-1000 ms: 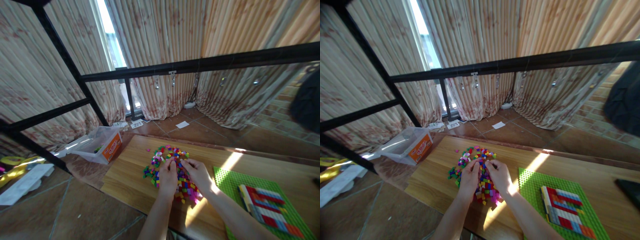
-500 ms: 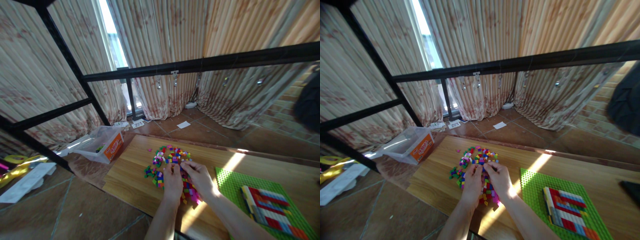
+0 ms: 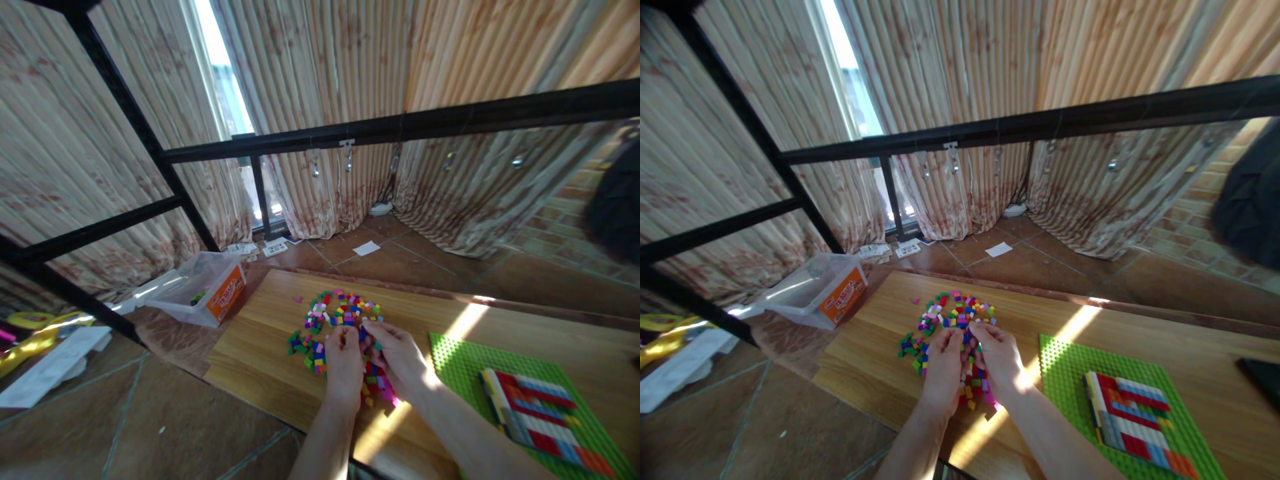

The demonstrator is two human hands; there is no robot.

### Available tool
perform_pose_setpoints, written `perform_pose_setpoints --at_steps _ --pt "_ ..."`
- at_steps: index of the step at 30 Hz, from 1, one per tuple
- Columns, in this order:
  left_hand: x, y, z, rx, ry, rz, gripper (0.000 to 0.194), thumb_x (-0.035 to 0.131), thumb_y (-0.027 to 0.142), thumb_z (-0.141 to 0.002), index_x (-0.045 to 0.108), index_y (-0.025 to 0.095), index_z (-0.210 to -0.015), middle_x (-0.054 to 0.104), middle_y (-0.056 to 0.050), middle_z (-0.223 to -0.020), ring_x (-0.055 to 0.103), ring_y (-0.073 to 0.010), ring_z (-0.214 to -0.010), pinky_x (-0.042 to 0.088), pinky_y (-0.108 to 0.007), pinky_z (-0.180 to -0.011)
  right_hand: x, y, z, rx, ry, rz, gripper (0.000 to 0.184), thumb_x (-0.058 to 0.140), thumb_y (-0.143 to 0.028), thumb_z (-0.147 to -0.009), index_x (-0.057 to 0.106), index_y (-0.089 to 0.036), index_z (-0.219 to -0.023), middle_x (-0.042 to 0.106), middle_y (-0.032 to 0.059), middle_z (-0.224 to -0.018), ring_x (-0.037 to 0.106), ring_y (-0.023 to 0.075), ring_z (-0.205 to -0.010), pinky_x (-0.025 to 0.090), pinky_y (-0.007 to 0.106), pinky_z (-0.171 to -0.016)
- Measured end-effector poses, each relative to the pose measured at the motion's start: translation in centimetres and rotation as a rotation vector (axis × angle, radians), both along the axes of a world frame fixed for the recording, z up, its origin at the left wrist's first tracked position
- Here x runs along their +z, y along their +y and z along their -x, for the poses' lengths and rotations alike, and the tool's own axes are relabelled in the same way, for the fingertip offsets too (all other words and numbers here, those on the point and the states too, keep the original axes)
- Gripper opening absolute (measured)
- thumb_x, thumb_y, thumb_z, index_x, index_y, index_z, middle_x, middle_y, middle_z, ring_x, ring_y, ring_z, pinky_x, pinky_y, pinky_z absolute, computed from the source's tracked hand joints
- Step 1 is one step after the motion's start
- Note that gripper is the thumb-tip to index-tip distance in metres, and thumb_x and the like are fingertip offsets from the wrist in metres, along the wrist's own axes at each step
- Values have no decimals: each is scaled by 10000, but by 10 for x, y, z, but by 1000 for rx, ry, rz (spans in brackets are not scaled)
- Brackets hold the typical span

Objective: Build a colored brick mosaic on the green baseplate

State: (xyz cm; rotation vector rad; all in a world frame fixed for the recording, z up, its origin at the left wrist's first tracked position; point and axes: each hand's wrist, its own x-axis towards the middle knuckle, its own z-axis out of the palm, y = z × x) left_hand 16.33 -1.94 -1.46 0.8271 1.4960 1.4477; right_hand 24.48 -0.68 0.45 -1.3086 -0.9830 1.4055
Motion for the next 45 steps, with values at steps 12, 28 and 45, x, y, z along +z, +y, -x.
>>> perform_pose_setpoints --at_steps 12,28,45 --pt "7 2 30 -131 23 60 309 468 424 -815 626 167 -880 549 18 -613 515 -104 -536 374 -195 -481 15 23 -20 217 -631 -319 199 577 -374 -740 744 -269 -709 701 8 -655 618 206 -661 396 297 -627" --pt "32 -20 34 -304 345 -154 453 551 151 -782 437 175 -1221 680 -57 -890 631 -158 -820 482 -279 -766 14 14 -17 412 -442 -452 213 660 -367 -719 741 -234 -863 716 26 -874 642 205 -820 467 320 -789" --pt "37 -28 31 -300 123 -107 148 660 263 -705 606 135 -758 633 -27 -674 555 -115 -585 437 -207 -545 21 -8 -16 280 -56 -218 273 712 -446 -669 734 -182 -735 622 -19 -581 511 105 -533 392 228 -517"
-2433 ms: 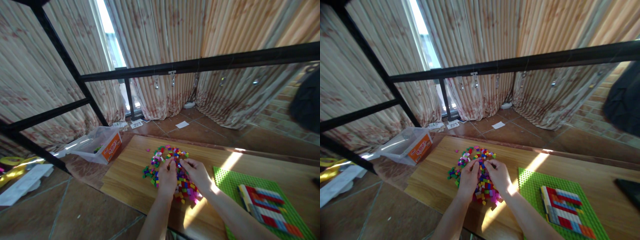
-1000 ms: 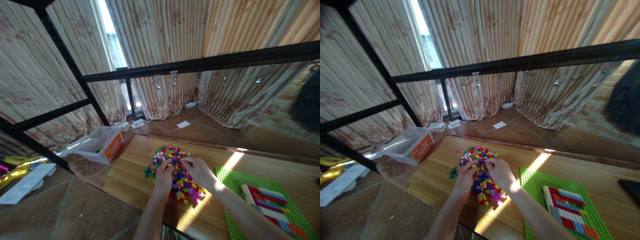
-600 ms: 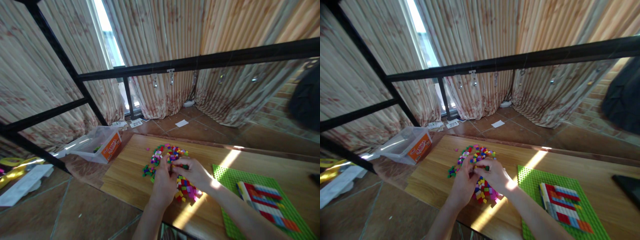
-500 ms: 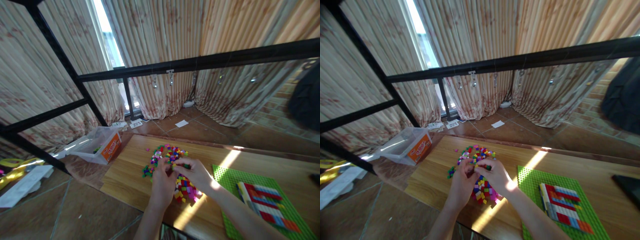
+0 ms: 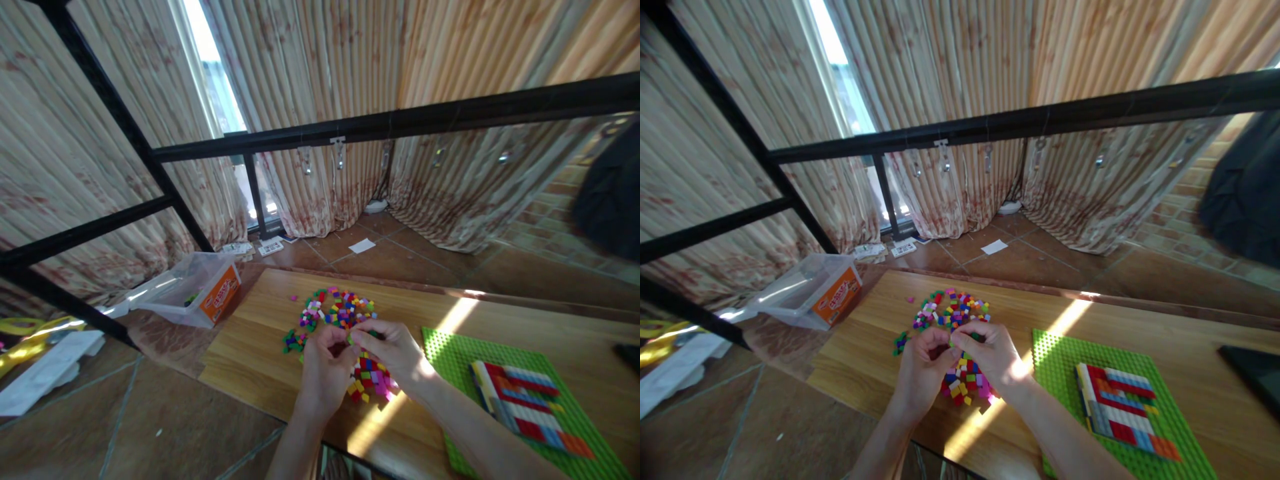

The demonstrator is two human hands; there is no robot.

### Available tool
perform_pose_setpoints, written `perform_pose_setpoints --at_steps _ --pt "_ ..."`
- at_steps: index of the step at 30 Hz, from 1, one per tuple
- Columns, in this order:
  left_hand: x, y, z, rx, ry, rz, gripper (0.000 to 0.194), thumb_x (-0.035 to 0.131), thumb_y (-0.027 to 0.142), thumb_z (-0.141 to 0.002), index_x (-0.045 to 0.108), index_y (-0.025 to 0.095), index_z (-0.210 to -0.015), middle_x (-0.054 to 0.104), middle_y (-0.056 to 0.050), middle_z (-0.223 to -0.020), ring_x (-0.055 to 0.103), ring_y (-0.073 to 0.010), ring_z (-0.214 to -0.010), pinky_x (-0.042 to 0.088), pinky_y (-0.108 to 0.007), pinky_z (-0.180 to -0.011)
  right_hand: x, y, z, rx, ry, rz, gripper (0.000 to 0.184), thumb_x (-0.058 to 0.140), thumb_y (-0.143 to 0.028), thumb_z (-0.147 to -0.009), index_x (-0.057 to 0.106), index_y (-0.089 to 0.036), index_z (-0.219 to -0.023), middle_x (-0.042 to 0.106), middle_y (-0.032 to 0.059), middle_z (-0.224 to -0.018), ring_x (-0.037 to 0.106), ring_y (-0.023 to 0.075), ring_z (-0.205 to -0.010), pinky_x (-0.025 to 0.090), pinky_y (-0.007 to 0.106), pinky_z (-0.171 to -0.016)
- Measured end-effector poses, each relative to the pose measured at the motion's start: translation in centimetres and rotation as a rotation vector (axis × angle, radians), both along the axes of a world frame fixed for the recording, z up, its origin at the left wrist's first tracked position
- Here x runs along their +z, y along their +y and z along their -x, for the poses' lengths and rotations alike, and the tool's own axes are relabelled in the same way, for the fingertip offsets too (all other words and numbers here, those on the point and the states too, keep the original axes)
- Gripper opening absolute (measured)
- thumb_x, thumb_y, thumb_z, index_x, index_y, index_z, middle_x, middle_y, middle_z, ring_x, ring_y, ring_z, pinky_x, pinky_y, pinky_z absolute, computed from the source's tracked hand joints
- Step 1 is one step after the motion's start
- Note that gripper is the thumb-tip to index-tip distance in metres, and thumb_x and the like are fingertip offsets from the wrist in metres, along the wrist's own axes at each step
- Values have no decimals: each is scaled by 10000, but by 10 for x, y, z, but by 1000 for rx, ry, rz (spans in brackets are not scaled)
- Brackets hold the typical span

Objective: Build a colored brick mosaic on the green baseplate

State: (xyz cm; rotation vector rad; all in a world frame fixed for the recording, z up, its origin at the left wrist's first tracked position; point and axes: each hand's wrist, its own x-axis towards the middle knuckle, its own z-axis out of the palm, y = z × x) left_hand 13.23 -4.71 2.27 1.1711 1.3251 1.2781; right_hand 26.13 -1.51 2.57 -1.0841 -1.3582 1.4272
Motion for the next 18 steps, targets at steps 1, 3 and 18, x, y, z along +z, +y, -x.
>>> perform_pose_setpoints --at_steps 1,3,18 --pt "0 1 0 -8 -13 14 143 665 251 -695 606 135 -754 632 -24 -667 555 -114 -576 439 -208 -542 -2 -1 1 -9 22 37 291 719 -456 -657 730 -174 -728 589 -28 -540 468 89 -490 357 220 -473" --pt "-1 1 0 -23 -31 42 136 673 234 -677 606 135 -743 628 -17 -652 559 -113 -564 443 -211 -539 -6 -1 1 -18 65 85 313 725 -468 -645 721 -161 -705 519 -47 -476 380 63 -434 289 211 -421" --pt "-12 6 1 -87 -138 94 141 623 187 -696 613 140 -828 637 -8 -699 559 -97 -582 458 -214 -581 -18 7 -2 -70 -14 59 359 643 -514 -714 715 -164 -752 561 -32 -502 440 82 -438 335 218 -426"
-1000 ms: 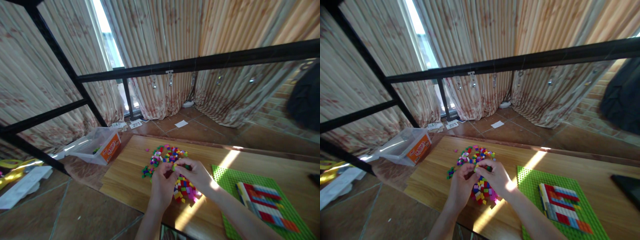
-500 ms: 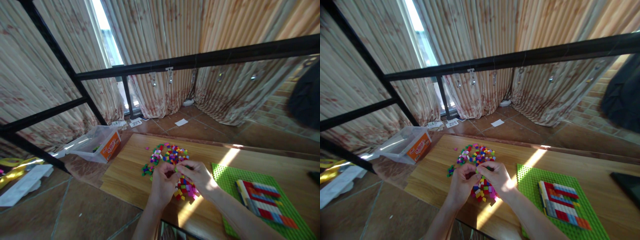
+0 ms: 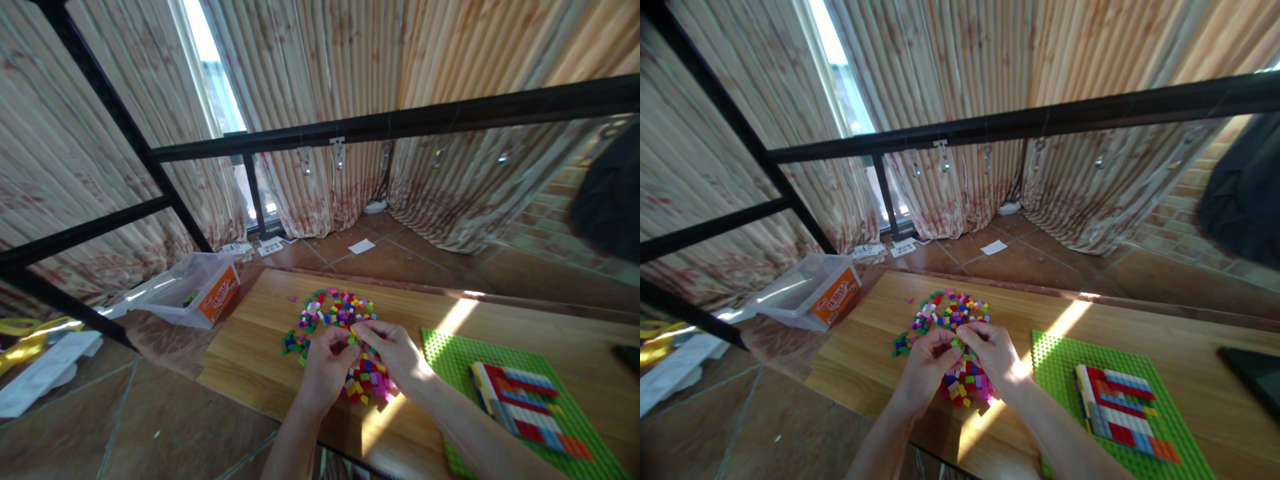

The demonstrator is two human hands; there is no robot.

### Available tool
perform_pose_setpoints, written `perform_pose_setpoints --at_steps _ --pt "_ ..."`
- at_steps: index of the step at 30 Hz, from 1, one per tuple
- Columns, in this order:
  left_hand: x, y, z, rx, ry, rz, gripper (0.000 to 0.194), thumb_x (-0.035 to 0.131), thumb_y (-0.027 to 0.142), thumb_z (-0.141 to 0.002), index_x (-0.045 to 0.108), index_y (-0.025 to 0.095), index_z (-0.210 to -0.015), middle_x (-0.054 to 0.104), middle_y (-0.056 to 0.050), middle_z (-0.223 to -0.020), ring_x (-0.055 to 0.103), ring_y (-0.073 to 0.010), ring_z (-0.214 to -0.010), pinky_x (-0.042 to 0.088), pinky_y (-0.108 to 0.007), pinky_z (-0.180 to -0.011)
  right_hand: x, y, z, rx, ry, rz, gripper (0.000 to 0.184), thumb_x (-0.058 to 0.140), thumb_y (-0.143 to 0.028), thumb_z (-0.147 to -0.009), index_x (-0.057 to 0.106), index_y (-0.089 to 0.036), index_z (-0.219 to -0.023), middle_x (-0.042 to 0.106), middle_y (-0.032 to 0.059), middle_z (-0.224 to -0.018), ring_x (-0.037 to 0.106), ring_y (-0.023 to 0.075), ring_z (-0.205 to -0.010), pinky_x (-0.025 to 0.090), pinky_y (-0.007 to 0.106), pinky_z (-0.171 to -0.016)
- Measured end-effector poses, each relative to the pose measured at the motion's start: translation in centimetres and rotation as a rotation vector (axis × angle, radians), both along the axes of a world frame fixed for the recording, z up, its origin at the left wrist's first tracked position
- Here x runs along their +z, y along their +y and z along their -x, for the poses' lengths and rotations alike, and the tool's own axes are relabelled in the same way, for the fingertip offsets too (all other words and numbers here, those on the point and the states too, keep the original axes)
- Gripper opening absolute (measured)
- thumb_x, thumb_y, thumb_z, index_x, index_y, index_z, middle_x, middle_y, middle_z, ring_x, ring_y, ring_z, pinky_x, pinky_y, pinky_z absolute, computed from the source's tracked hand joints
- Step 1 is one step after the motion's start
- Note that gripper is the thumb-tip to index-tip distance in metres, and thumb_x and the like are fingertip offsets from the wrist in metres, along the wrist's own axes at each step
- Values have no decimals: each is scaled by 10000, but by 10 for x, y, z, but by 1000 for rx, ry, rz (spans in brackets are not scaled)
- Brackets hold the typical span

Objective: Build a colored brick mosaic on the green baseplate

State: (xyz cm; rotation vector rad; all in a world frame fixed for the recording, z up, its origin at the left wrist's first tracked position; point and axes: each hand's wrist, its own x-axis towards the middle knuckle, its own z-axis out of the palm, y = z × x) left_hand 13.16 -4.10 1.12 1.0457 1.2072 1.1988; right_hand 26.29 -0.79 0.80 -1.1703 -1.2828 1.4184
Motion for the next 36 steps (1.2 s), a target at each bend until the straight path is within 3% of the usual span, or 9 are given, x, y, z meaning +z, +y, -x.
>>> perform_pose_setpoints --at_steps 3,5,8,14,20,24,29,33,36 --pt "-5 5 7 36 109 -51 125 601 180 -709 606 155 -831 630 -2 -700 573 -111 -618 456 -217 -598 -4 10 -7 -18 -275 -159 266 621 -441 -741 739 -213 -812 708 9 -727 624 165 -669 464 275 -639" --pt "-7 10 13 81 251 -100 113 589 161 -708 614 165 -818 645 -13 -736 595 -128 -675 462 -228 -635 -4 16 -11 -24 -456 -236 207 621 -382 -732 745 -246 -828 732 16 -819 655 214 -791 468 328 -757" --pt "-8 17 25 134 532 -158 188 571 121 -702 648 184 -862 668 -29 -797 612 -149 -728 469 -258 -698 0 20 -13 -1 -612 -282 210 603 -312 -730 739 -267 -885 732 34 -915 659 251 -868 462 372 -807" --pt "-1 38 42 181 969 -221 347 507 54 -716 664 190 -995 669 -92 -979 621 -201 -889 455 -309 -815 0 20 -15 8 -726 -318 292 570 -264 -746 709 -271 -1002 719 36 -1024 652 247 -968 465 362 -870" --pt "10 88 43 220 1313 -81 250 515 289 -813 654 141 -958 659 -137 -968 603 -256 -964 449 -336 -826 5 10 -24 -34 -672 -377 227 546 -296 -774 719 -270 -920 729 11 -956 677 212 -869 508 318 -798" --pt "4 106 37 200 1317 -65 183 549 228 -769 664 110 -846 652 -174 -943 607 -288 -949 444 -362 -821 15 -2 -32 -38 -584 -389 224 526 -332 -807 711 -256 -908 725 21 -926 675 201 -844 521 285 -745" --pt "2 102 43 199 1228 -106 146 509 174 -756 644 129 -788 647 -157 -909 593 -282 -969 415 -368 -841 23 -15 -57 -53 -506 -288 289 545 -434 -810 723 -231 -914 736 33 -858 669 210 -808 515 280 -705" --pt "0 111 63 164 1052 -135 152 504 248 -763 619 157 -722 637 -84 -779 603 -226 -838 424 -327 -771 23 -19 -82 -58 -488 -245 312 551 -442 -805 740 -224 -925 744 56 -883 666 240 -851 506 312 -754" --pt "-6 123 78 97 871 -177 200 462 306 -795 603 170 -755 618 -28 -739 580 -170 -770 427 -274 -723 18 -3 -88 -111 -488 -246 296 582 -433 -778 746 -221 -902 742 64 -898 661 243 -876 502 312 -760"
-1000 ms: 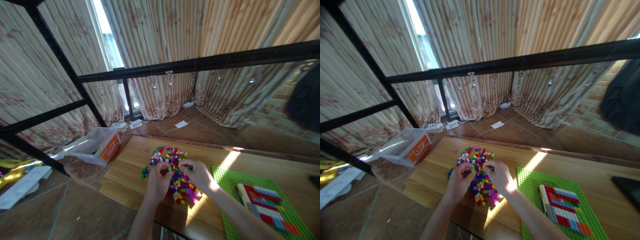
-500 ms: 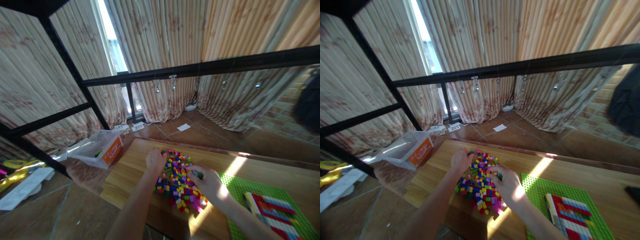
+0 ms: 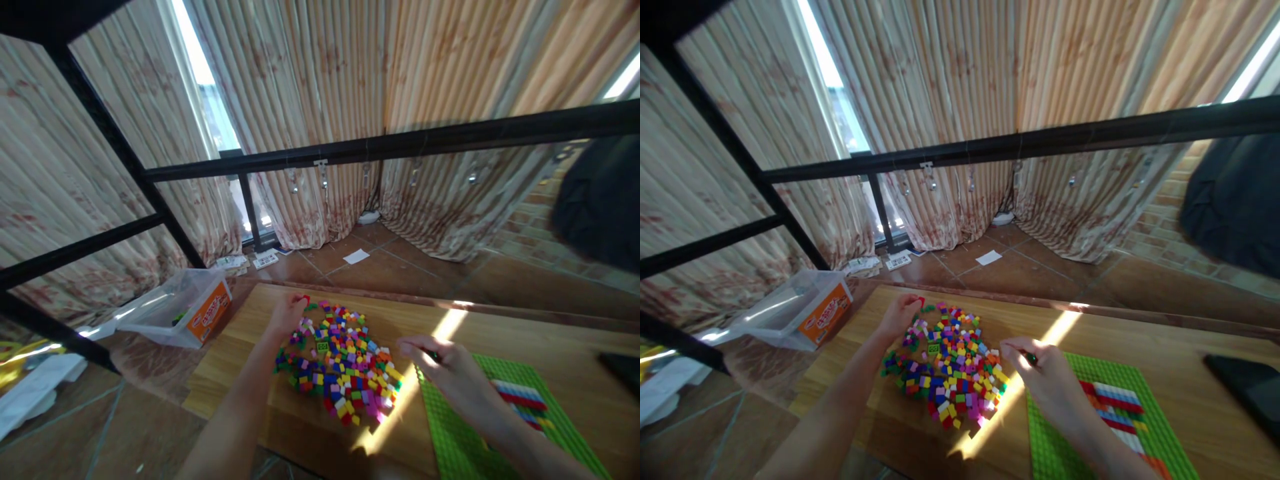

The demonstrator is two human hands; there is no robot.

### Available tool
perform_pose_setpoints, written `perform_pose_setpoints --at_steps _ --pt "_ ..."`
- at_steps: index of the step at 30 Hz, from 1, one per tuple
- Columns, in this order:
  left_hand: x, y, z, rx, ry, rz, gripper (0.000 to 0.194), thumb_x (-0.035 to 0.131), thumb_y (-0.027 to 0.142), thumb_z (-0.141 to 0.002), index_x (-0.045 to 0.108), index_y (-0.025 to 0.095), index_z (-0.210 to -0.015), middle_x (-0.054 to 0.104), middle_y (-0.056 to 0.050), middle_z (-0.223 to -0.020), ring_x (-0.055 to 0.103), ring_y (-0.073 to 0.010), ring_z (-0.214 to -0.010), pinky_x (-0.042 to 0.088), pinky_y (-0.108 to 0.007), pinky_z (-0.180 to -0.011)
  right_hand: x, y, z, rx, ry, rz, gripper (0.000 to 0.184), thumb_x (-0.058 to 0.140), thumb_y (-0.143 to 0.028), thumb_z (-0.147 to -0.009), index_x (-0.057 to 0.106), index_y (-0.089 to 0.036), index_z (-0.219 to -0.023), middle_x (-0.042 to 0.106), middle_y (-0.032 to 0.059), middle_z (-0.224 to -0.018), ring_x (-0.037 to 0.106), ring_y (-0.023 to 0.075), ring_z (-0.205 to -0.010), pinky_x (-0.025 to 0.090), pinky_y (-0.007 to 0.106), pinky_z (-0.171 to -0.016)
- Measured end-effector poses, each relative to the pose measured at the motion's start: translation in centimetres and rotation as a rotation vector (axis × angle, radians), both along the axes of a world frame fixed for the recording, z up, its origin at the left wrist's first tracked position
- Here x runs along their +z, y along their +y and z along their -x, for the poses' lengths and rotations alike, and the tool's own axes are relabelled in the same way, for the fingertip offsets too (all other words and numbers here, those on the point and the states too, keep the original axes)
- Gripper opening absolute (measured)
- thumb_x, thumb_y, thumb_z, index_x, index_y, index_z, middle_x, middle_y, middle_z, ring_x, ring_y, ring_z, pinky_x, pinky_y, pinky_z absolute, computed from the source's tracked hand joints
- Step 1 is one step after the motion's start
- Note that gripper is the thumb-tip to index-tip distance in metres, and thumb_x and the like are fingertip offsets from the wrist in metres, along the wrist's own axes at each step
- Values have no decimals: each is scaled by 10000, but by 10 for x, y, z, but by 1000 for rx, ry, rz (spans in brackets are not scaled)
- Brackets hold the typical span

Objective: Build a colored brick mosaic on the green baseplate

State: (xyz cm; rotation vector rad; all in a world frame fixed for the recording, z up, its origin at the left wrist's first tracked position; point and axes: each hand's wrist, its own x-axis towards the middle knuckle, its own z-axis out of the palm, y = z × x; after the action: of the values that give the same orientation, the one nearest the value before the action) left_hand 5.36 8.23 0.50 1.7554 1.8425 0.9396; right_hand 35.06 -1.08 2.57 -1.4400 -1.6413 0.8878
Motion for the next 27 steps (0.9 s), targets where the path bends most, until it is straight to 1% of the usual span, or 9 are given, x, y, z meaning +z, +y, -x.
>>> perform_pose_setpoints --at_steps 2,4,6,10,13,16,20,22,27 --pt "-5 6 7 -66 -99 -16 211 441 330 -804 574 174 -751 595 -8 -732 556 -148 -746 426 -254 -710 -7 23 5 -32 43 -24 325 573 -456 -773 746 -204 -885 741 63 -862 664 227 -815 505 296 -689" --pt "-8 8 11 -128 -178 -29 215 443 356 -802 538 180 -725 563 9 -709 530 -135 -719 423 -245 -701 -15 52 17 -32 55 -21 367 554 -469 -781 740 -180 -910 730 50 -754 642 197 -649 485 282 -572" --pt "-10 10 12 -183 -238 -38 220 456 380 -797 515 185 -716 536 23 -690 507 -126 -701 421 -241 -699 -23 83 31 -14 64 -41 388 519 -469 -801 728 -175 -944 729 40 -772 616 175 -598 466 272 -535" --pt "-14 13 10 -245 -324 -42 218 473 393 -794 508 186 -736 525 28 -704 488 -122 -706 419 -242 -707 -41 132 61 34 77 -103 419 467 -463 -826 702 -163 -1000 731 59 -917 642 193 -722 489 285 -601" --pt "-17 15 6 -260 -366 -32 216 466 393 -806 518 186 -771 534 22 -740 491 -127 -741 419 -245 -718 -51 153 79 96 59 -155 390 452 -433 -841 703 -174 -989 728 61 -955 646 218 -859 493 325 -743" --pt "-19 12 -1 -296 -387 4 211 461 390 -824 530 191 -806 536 27 -773 491 -122 -756 421 -238 -723 -54 161 96 187 25 -196 339 464 -391 -847 709 -190 -967 724 55 -978 635 221 -912 459 334 -828" --pt "-16 7 -8 -359 -412 95 209 446 394 -845 533 204 -835 512 39 -771 475 -111 -736 413 -216 -689 -48 160 112 363 -20 -210 291 475 -349 -852 724 -206 -897 730 17 -832 631 185 -774 454 289 -755" --pt "-14 5 -10 -385 -402 103 209 443 385 -847 537 199 -831 506 37 -762 469 -115 -742 409 -218 -698 -45 156 117 436 -30 -208 279 475 -329 -854 725 -207 -874 720 2 -780 616 169 -733 449 271 -730" --pt "-7 -6 -11 -394 -410 89 217 457 372 -837 542 178 -791 509 26 -748 467 -123 -754 406 -237 -735 -39 141 119 525 -8 -183 274 464 -281 -853 719 -194 -909 718 10 -792 617 172 -772 452 272 -751"
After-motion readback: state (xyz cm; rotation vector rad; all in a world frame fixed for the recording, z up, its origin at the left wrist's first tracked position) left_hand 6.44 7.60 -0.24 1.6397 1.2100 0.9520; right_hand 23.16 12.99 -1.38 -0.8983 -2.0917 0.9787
